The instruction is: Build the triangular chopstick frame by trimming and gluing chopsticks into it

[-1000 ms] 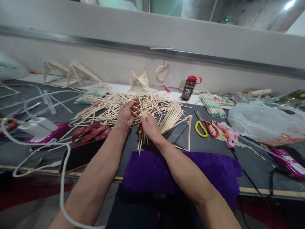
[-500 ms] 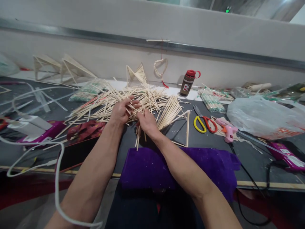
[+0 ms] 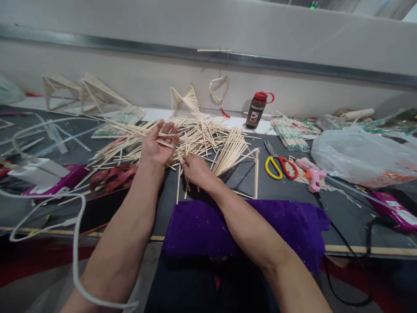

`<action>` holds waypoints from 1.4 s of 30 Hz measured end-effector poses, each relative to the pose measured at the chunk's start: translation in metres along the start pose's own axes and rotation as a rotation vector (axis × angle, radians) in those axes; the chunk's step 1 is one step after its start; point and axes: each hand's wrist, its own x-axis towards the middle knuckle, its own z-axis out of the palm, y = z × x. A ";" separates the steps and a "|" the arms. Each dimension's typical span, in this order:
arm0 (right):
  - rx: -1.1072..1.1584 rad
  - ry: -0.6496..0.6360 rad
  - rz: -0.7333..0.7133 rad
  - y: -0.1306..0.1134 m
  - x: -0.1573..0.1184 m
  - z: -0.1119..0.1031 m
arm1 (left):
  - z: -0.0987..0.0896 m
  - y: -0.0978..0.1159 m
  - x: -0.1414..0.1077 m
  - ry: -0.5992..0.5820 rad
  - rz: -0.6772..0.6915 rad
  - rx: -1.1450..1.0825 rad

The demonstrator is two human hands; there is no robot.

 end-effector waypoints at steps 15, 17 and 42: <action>0.414 0.270 0.141 0.003 0.000 -0.002 | 0.012 0.009 -0.014 -0.090 -0.143 0.136; 0.604 0.268 0.127 0.004 0.001 -0.001 | 0.012 0.006 -0.015 -0.144 -0.202 0.187; 0.684 0.405 0.061 -0.003 -0.005 -0.013 | -0.008 -0.018 0.000 0.067 0.160 0.720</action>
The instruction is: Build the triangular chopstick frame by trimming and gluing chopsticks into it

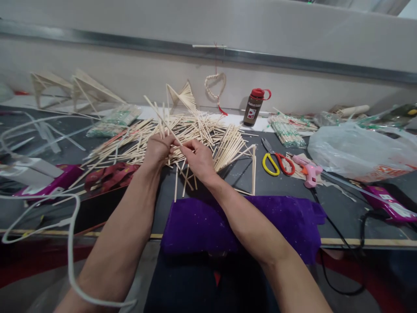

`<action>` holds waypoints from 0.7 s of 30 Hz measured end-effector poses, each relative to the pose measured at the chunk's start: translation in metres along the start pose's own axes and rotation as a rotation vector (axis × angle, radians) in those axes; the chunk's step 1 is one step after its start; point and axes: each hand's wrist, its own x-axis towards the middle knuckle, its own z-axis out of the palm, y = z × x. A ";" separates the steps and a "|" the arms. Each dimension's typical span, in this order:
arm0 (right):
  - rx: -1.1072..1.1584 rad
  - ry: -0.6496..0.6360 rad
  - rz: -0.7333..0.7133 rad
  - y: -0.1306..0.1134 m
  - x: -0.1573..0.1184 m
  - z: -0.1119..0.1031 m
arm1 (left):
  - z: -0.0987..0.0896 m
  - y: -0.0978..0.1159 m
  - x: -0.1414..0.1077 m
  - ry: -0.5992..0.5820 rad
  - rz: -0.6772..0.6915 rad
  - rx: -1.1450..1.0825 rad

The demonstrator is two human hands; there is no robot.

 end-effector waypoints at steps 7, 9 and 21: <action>0.178 -0.078 -0.007 -0.059 -0.010 -0.034 | -0.003 0.004 -0.010 0.141 0.163 0.566; 0.164 -0.093 -0.029 -0.070 -0.015 -0.049 | 0.000 0.008 -0.017 0.120 0.286 0.669; 0.108 -0.036 -0.169 -0.070 -0.003 -0.110 | 0.022 0.013 -0.038 -0.633 0.167 1.009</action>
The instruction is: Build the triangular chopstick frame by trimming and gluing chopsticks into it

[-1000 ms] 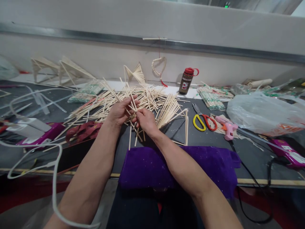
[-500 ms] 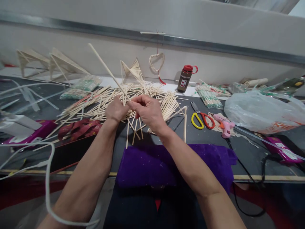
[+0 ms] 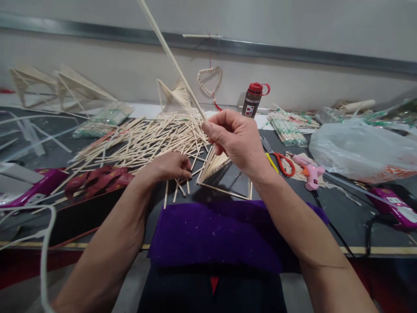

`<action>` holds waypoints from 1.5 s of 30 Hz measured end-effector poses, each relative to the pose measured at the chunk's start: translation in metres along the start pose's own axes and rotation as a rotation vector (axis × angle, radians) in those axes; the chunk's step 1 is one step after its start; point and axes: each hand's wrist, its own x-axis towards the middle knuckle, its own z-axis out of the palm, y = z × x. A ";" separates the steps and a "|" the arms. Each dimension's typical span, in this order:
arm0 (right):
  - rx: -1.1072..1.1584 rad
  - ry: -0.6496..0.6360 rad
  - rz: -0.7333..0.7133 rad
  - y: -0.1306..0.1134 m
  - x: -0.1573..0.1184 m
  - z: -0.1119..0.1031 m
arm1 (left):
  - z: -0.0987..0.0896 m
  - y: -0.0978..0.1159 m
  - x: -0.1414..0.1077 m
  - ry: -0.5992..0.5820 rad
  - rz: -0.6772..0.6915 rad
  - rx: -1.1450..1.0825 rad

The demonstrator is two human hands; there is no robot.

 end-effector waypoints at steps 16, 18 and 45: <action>-0.134 -0.071 -0.134 -0.012 -0.008 -0.001 | -0.007 0.001 0.004 -0.014 -0.232 0.479; -0.152 -0.072 -0.128 -0.010 -0.008 -0.002 | -0.002 -0.007 0.013 0.105 -0.250 0.452; -0.685 -0.080 -0.245 -0.012 -0.016 -0.005 | 0.000 0.038 -0.012 0.260 0.263 -0.855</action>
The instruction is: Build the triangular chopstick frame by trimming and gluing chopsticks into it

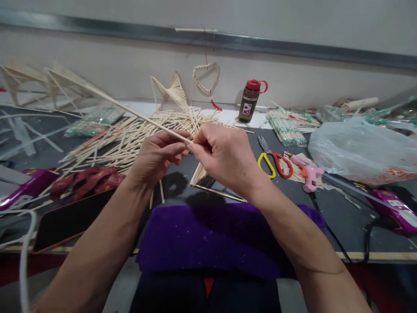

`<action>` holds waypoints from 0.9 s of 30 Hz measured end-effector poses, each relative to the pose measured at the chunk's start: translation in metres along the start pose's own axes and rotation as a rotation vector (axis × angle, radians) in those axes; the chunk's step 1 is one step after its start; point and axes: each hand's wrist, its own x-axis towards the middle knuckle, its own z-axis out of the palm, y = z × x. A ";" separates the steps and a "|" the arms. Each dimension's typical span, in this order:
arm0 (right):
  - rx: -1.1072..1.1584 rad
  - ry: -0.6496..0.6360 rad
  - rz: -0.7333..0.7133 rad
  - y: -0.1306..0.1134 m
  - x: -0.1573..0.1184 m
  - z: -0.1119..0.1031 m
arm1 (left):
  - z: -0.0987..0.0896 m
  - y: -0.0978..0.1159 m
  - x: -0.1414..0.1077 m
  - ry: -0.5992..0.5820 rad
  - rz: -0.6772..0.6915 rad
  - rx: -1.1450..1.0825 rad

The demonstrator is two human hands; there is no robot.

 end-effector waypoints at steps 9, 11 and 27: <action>0.048 -0.150 0.090 -0.004 -0.005 0.021 | 0.011 0.015 -0.011 0.112 -0.114 -0.462; 0.190 -0.220 0.176 -0.003 -0.005 0.022 | 0.008 0.013 -0.010 0.120 -0.124 -0.436; 0.529 -0.319 0.403 0.006 -0.007 0.038 | 0.004 0.009 -0.012 0.104 -0.015 -0.351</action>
